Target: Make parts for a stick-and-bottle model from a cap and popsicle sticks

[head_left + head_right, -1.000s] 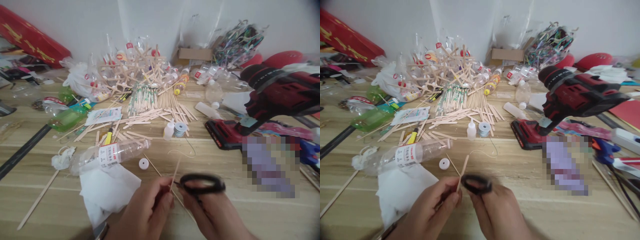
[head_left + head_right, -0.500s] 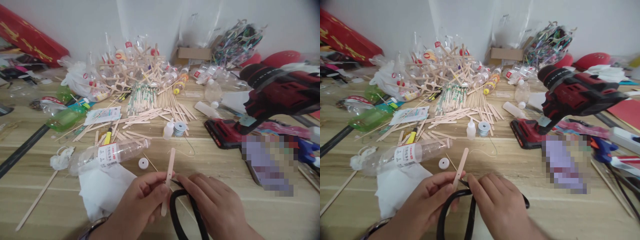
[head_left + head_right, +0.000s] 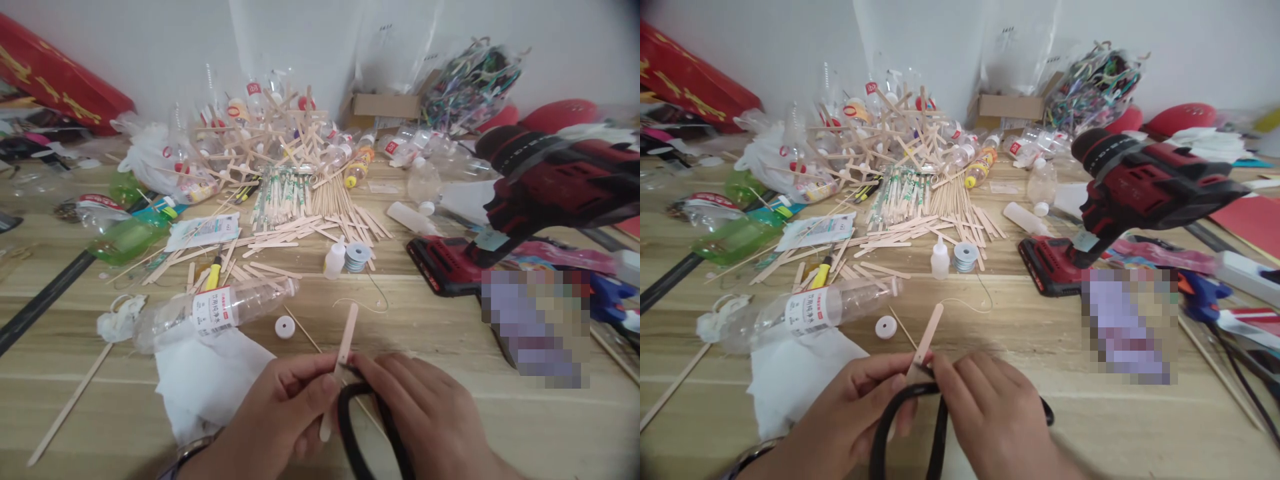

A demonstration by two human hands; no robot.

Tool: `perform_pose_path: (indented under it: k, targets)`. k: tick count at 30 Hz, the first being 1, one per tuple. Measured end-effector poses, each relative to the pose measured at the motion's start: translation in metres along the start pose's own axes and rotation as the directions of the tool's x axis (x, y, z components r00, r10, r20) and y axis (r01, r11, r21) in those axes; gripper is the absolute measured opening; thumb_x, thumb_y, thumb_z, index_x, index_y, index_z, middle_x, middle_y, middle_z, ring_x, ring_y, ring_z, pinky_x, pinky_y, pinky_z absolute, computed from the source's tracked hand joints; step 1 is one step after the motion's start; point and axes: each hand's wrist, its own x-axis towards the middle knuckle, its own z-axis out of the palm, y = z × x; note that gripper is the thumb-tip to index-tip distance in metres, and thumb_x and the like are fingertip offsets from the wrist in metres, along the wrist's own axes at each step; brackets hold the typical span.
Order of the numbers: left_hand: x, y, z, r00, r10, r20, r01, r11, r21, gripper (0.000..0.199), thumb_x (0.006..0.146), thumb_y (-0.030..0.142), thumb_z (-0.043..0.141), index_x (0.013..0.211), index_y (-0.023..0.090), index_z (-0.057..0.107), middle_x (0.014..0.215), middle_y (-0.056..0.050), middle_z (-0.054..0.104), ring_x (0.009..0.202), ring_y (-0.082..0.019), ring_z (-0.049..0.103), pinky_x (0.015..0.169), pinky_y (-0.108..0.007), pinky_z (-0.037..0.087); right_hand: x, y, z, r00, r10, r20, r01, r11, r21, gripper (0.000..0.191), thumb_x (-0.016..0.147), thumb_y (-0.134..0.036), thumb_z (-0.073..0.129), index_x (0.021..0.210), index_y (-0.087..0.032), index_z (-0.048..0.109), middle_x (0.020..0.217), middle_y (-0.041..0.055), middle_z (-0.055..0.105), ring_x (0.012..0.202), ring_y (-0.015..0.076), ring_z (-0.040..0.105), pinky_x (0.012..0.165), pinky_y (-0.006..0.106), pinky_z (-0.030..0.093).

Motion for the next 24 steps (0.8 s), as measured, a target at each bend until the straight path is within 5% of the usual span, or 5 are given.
perform_pose_path:
  k: [5,9,14,24]
  targets:
    - [-0.0010,0.0019,-0.0031,0.999,-0.001,0.046,-0.001,0.999,0.036,0.037,0.087,0.050,0.064,0.110,0.022,0.074,0.063,0.003,0.055,0.043,-0.002,0.030,0.041,-0.017,0.022,-0.0015,0.0069,-0.0013,0.995,0.095,-0.016,-0.094,0.995,0.011,0.029,0.103,-0.020,0.030,0.101,-0.016,0.058,0.067,0.0015,0.071,0.054,0.0147,0.068,0.049,0.025,0.051]
    - [-0.0006,0.0045,-0.0010,0.999,0.029,0.023,-0.030,0.999,0.017,0.037,0.088,0.049,0.065,0.112,0.022,0.073,0.062,0.002,0.058,0.042,-0.002,0.029,0.040,-0.016,0.022,-0.0067,0.0057,0.0025,0.982,0.181,0.045,-0.186,0.956,0.227,0.021,0.099,-0.019,0.038,0.100,-0.022,0.058,0.074,-0.0013,0.074,0.061,0.0127,0.071,0.055,0.021,0.054]
    - [0.0006,0.0036,-0.0007,0.998,0.047,-0.045,-0.046,0.999,0.018,0.042,0.086,0.049,0.066,0.116,0.021,0.070,0.062,0.001,0.063,0.041,-0.003,0.032,0.040,-0.017,0.020,-0.0075,0.0011,0.0045,0.936,0.347,0.059,-0.347,0.879,0.327,0.023,0.099,-0.028,0.043,0.082,-0.023,0.059,0.060,-0.0014,0.066,0.048,0.0126,0.064,0.041,0.019,0.047]
    - [0.0008,0.0012,-0.0003,0.998,0.023,-0.059,-0.022,1.000,0.015,0.043,0.082,0.049,0.071,0.113,0.019,0.071,0.065,0.001,0.062,0.040,-0.001,0.033,0.040,-0.017,0.020,-0.0079,-0.0003,0.0023,0.824,0.430,0.370,-0.565,0.680,0.468,0.022,0.098,-0.035,0.045,0.090,-0.021,0.060,0.055,-0.0037,0.060,0.043,0.0119,0.058,0.040,0.019,0.043]
